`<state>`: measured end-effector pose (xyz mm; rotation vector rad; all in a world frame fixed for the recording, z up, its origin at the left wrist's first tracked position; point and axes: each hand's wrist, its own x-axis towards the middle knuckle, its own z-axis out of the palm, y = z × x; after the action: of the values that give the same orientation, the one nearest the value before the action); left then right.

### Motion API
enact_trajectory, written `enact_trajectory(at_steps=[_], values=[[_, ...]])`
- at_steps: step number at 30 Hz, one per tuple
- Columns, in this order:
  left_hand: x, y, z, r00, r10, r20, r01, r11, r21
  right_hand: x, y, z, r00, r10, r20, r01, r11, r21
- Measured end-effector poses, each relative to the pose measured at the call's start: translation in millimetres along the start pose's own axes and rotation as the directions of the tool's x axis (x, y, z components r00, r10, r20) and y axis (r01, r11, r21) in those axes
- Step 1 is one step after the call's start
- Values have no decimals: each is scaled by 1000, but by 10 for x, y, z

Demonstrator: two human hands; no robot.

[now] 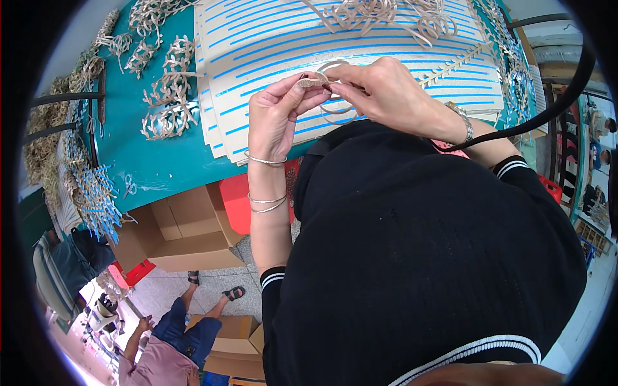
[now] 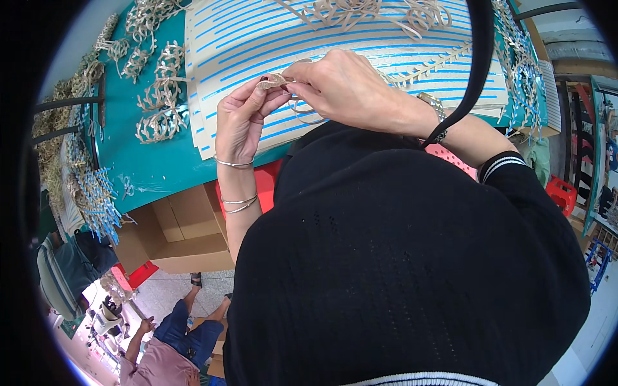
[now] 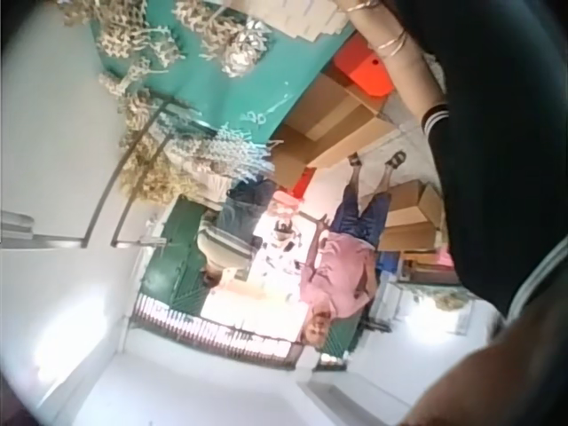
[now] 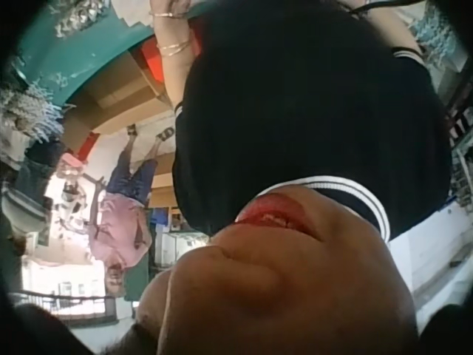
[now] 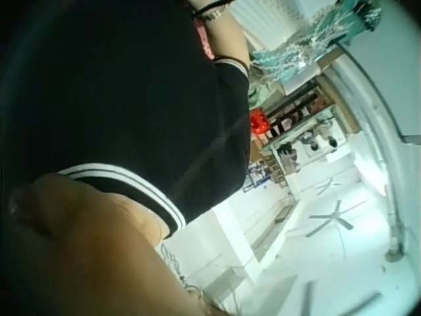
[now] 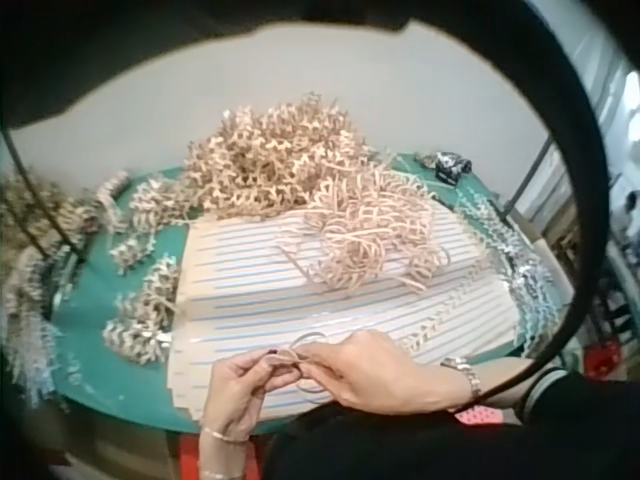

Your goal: The person peels cutout straps from backing sheets, wraps and attaches them into looped shapes by hand, and places finished components into a cardboard box.

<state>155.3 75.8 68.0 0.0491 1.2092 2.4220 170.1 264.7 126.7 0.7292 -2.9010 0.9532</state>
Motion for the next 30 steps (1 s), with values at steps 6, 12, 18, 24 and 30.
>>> enact_trajectory(at_steps=[6, 12, 18, 24, 30], values=[[9, 5, 27, 1000, 8, -3, -8, 1000, -2, -2, 58, 24, 998, -44, -33, 45, 999, 18], [24, 56, 7, 1000, -18, 14, 18, 1000, -3, 43, 93, 14, 1000, -14, -9, 14, 1000, 0], [32, 82, -37, 996, -53, 78, 61, 992, -111, 71, 98, -20, 998, -48, -28, 48, 999, 12], [56, 75, 33, 999, -25, -23, 25, 1000, -1, 91, 34, -27, 997, -43, -68, 40, 998, -45], [105, 34, 75, 992, -1, -127, -3, 999, -38, 70, 24, 30, 994, -29, -104, 20, 996, -91]])
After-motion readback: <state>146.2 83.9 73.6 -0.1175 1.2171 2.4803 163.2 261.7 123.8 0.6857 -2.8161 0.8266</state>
